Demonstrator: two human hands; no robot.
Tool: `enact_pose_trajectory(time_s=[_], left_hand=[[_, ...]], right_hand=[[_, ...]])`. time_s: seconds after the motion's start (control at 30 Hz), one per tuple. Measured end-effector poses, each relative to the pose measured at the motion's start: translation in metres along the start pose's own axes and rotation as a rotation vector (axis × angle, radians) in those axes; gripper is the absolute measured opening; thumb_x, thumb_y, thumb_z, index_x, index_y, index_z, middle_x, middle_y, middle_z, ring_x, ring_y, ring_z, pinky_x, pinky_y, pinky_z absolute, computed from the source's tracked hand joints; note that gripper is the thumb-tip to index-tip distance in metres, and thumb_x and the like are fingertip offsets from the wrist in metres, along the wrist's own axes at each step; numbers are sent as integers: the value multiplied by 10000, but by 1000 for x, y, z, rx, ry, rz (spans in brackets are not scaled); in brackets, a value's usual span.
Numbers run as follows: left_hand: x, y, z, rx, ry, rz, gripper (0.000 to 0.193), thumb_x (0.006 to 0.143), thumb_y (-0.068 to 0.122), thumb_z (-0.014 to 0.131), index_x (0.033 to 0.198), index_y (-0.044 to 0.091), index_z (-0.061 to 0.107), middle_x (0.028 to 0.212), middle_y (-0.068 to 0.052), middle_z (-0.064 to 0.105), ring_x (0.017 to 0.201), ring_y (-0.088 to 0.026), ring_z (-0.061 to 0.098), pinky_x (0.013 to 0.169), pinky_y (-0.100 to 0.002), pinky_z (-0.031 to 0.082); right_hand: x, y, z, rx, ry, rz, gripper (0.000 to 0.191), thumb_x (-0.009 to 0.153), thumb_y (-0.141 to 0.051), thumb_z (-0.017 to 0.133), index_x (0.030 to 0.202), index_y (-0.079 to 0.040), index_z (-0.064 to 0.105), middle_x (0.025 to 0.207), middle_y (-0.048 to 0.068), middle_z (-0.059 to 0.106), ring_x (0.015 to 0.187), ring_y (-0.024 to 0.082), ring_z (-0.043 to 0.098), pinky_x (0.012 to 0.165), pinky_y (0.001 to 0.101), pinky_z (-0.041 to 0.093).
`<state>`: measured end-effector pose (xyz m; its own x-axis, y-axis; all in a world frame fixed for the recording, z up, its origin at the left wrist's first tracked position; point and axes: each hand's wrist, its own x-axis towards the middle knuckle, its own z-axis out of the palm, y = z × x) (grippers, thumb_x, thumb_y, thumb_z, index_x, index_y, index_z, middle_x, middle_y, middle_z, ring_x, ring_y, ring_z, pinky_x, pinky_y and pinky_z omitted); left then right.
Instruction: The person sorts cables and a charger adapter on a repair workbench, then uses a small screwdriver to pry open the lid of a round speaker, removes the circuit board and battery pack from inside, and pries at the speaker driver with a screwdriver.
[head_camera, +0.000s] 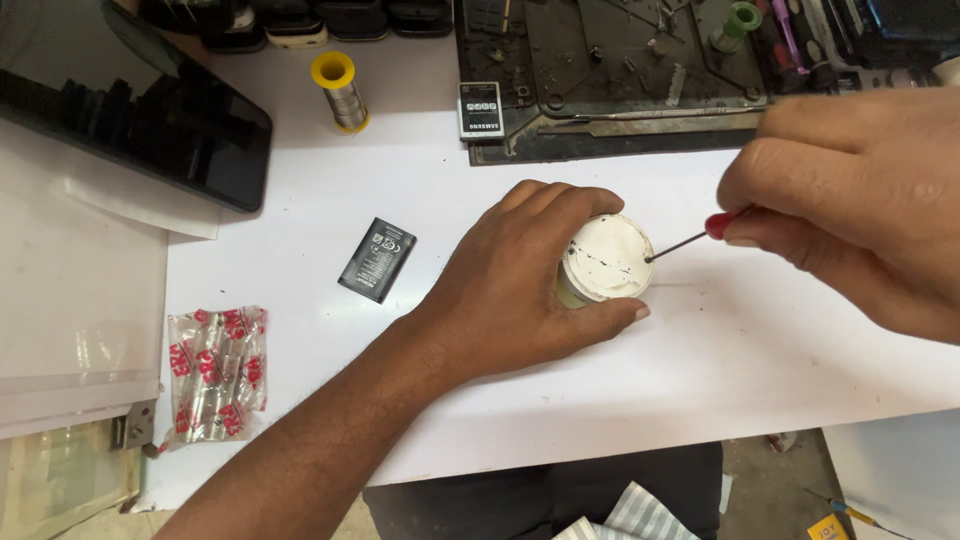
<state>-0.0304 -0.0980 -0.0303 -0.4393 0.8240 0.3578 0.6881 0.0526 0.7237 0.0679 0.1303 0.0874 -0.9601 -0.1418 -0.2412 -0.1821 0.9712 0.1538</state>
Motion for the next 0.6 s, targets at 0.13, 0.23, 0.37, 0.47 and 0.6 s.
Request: enact_pose_trajectory(time_s=[0.13,0.23,0.37,0.47,0.6], left_hand=[[2,2,0,4,-11,-14,706,794,436,850,1306,29,585,1195,-121,658,1179,-267,606,960,-432,520],[2,3,-1,-2,-3,-10,700,791,430,850,1301,26,592,1193,-120,664,1174,-270,606,968,-434,518],[2,3,-1,-4,2,-4,692,792,426,850,1297,25,598,1195,-121,666,1178,-271,604,973,-436,516],[3,3,-1,-1,-20,-24,707,786,436,850,1300,24,593,1189,-123,663,1167,-268,605,959,-436,513],[4,4,0,8,-24,-30,713,785,437,851,1306,27,589,1193,-125,657,1178,-269,599,955,-439,516]], right_hand=[[-8,5,6,104,118,-122,216,767,-143,760,979,-167,724,910,11,658,790,149,722,654,328,539],[-13,7,9,71,71,-154,250,723,-69,712,901,-244,721,1044,-15,631,867,96,695,683,281,534],[-13,4,5,6,54,-106,311,774,-180,685,1056,-290,757,1075,-55,670,847,46,690,671,256,532],[-5,-3,-3,-2,100,-84,513,764,-481,721,1176,-176,715,963,-26,715,832,101,734,665,286,561],[0,-15,-11,-195,-171,187,388,868,-540,596,1116,-249,663,923,-87,727,804,62,745,701,242,573]])
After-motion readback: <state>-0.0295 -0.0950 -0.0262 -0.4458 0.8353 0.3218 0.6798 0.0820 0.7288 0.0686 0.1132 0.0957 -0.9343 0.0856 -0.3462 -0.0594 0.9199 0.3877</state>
